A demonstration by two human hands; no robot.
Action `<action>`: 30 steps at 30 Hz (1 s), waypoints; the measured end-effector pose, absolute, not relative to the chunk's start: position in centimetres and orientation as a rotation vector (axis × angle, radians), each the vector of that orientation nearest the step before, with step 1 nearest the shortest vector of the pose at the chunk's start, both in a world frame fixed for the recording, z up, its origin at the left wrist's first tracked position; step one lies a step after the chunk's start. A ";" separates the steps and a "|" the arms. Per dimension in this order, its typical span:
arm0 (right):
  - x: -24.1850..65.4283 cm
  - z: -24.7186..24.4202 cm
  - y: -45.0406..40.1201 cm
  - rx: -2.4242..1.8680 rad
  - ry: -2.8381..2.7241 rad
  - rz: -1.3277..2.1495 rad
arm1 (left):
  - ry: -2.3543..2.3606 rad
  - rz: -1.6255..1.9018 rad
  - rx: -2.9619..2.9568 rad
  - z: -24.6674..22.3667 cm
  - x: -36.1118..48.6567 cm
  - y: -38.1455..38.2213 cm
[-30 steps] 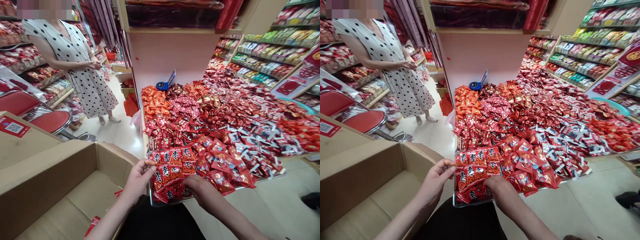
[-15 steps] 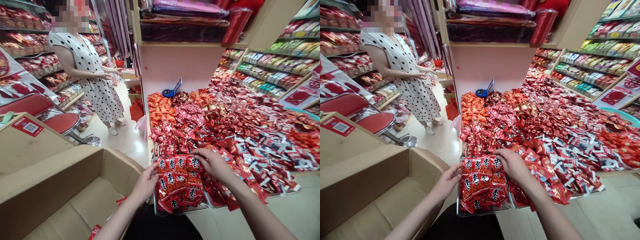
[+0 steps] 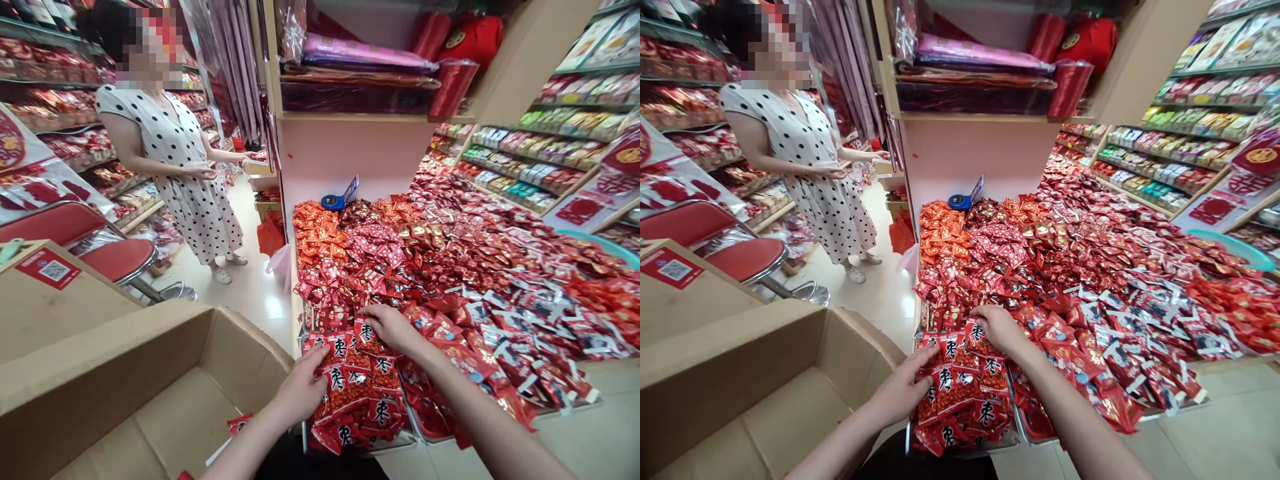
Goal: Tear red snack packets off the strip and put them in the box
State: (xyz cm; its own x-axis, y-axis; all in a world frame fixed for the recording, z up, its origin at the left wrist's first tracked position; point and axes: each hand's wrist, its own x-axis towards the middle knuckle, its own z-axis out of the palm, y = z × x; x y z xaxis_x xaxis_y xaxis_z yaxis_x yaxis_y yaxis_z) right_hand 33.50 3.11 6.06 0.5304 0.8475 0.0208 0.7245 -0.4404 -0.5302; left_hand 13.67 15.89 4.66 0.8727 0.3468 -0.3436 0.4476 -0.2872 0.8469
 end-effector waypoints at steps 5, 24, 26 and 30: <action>32.2 5.8 2.2 -2.271 -1.306 0.212 | 0.600 -0.172 2.010 4.7 14.0 15.5; 30.1 5.1 0.5 -2.146 -1.535 0.120 | 0.533 -0.014 1.894 4.5 13.3 15.2; 29.2 5.7 0.2 -2.110 -1.503 0.039 | 0.526 0.034 1.792 5.1 13.6 15.1; 26.1 6.3 -0.5 -1.885 -1.556 -0.099 | 0.602 0.070 1.508 6.1 14.4 14.9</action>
